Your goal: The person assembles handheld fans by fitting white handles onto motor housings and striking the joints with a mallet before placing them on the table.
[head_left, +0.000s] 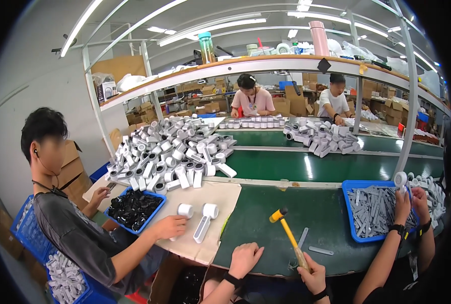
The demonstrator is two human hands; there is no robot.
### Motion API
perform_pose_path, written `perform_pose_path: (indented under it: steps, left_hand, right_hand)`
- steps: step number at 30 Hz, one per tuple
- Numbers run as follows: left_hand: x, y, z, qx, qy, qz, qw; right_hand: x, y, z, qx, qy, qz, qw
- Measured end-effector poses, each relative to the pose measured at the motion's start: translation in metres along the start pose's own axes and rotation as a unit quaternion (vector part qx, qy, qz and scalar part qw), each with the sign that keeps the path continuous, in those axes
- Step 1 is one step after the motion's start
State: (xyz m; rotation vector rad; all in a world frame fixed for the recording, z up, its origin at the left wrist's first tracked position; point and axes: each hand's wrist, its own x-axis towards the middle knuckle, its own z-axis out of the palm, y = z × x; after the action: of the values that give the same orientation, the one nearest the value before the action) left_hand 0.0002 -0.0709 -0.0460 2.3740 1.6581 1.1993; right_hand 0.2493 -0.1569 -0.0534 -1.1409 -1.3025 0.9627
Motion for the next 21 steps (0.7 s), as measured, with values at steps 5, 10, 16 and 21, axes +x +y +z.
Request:
perform_pose_path:
  steps: [5,10,16,21]
  left_hand:
    - [0.002,-0.005,-0.002,-0.034,0.001,0.005,0.999]
    - [0.002,-0.004,-0.005,-0.043,-0.002,-0.001,0.999]
    - [0.006,0.000,-0.003,-0.055,-0.004,0.002,0.998]
    - [0.005,-0.002,-0.006,-0.052,0.016,0.003,0.999]
  right_hand:
    - [0.002,-0.014,0.002,-0.046,-0.041,-0.010,0.998]
    - [0.005,-0.026,-0.003,-0.004,-0.070,0.054,0.996]
    - [0.003,-0.019,-0.007,0.025,-0.042,0.062,0.997]
    - [0.003,-0.014,-0.005,-0.032,-0.052,0.044,0.997]
